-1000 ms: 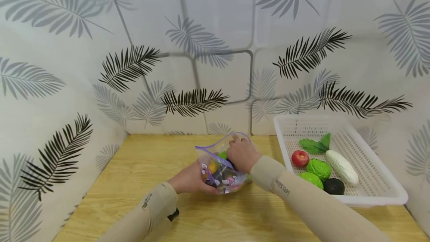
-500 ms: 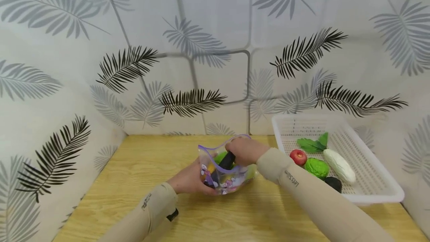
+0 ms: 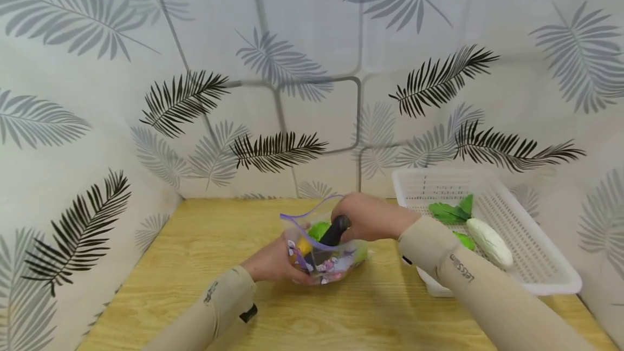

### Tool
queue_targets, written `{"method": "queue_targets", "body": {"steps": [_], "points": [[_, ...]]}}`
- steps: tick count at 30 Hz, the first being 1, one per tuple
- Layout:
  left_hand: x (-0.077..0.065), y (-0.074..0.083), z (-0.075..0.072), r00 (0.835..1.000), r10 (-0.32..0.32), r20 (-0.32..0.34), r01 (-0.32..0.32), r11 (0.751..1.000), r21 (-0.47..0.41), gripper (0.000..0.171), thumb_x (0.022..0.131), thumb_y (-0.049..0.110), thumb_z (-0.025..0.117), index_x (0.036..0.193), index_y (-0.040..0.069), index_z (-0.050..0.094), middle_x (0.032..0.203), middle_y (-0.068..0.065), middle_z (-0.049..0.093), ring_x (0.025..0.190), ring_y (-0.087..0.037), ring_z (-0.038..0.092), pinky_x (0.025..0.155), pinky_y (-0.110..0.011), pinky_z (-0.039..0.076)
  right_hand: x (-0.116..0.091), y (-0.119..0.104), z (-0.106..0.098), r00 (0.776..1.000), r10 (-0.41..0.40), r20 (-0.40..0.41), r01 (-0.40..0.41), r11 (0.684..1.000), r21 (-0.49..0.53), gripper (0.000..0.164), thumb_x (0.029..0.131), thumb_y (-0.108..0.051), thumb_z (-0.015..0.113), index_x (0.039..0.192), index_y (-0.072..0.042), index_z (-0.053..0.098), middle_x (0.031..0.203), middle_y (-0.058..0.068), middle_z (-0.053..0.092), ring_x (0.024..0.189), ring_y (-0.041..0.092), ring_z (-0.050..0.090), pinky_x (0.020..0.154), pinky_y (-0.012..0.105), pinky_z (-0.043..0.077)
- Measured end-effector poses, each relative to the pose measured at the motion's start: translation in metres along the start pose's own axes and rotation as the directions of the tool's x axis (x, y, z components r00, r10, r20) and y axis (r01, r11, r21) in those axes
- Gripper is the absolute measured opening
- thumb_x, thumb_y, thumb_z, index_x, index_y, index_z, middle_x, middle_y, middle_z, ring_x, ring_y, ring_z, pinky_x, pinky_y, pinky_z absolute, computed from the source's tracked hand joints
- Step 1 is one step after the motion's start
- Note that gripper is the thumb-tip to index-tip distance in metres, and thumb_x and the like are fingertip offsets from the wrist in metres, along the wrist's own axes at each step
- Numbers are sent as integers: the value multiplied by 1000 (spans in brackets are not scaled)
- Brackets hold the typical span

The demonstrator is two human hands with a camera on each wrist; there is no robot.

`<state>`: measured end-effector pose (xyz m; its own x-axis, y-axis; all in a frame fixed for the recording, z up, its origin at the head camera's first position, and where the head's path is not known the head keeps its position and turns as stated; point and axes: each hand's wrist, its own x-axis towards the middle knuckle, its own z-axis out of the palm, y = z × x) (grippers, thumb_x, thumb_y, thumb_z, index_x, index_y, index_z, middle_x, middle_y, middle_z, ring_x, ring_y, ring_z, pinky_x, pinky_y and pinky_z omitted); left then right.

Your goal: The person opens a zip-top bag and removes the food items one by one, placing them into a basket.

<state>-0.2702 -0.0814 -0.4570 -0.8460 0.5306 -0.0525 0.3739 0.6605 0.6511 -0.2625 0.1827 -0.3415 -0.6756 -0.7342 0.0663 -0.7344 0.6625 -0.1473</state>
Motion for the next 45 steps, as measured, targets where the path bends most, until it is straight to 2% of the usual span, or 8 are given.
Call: {"method": "queue_targets", "body": {"steps": [10,17,24,30,34,38,41,45], "points": [[-1,0,7,1000,0,-9,0,1000,0,119,64,42,96,159,20,28,131,2,55,112,-13,56,103,-39,46,-57,10,-30,971,191,-144,-173,977,128,25,81,-36,85,101,-25,75,100,-10,69,90,10,61,77,34,52],[2,-1,8,999,51,-7,-51,999,-2,109,63,38,96,153,24,37,131,8,59,119,-12,56,107,-39,43,-106,28,-37,910,276,-310,-236,958,160,23,77,-45,86,87,-29,72,78,-18,62,71,6,51,65,25,41],[2,-1,7,999,34,-5,-34,999,-24,111,63,38,97,155,26,35,136,8,57,121,-13,55,108,-42,43,-144,47,-35,853,337,-398,-310,942,132,23,81,-38,85,97,-26,74,85,-14,66,71,4,50,59,24,39],[4,1,6,999,40,-3,-40,999,-26,113,64,36,96,157,26,32,140,5,56,124,-17,55,110,-44,42,-178,68,-29,825,438,-358,-398,899,182,39,88,-34,79,122,-17,72,103,4,72,68,5,52,56,25,41],[5,0,5,999,42,-3,-42,999,0,112,65,39,95,157,26,33,140,6,56,124,-16,55,109,-43,43,-193,83,-23,810,485,-329,-460,874,157,44,92,-38,75,129,-15,69,105,10,72,60,8,46,53,26,36],[5,-1,5,999,48,-3,-48,999,6,113,65,40,95,157,25,32,144,5,54,128,-17,53,111,-43,41,-202,99,-11,825,498,-269,-483,867,124,45,95,-36,70,132,-9,66,103,9,72,58,7,40,54,26,33],[5,-2,6,999,45,2,-45,999,-2,116,65,41,95,159,24,30,148,5,52,133,-18,50,114,-44,38,-208,110,-2,838,511,-192,-499,860,111,47,99,-32,65,137,-4,61,101,5,70,66,7,48,60,27,38],[6,-1,7,999,50,9,-50,999,-7,116,65,41,95,159,24,29,148,5,51,134,-19,49,115,-45,37,-215,123,7,850,516,-107,-511,857,70,49,102,-27,60,140,4,54,104,9,70,82,14,57,68,35,44]]}}
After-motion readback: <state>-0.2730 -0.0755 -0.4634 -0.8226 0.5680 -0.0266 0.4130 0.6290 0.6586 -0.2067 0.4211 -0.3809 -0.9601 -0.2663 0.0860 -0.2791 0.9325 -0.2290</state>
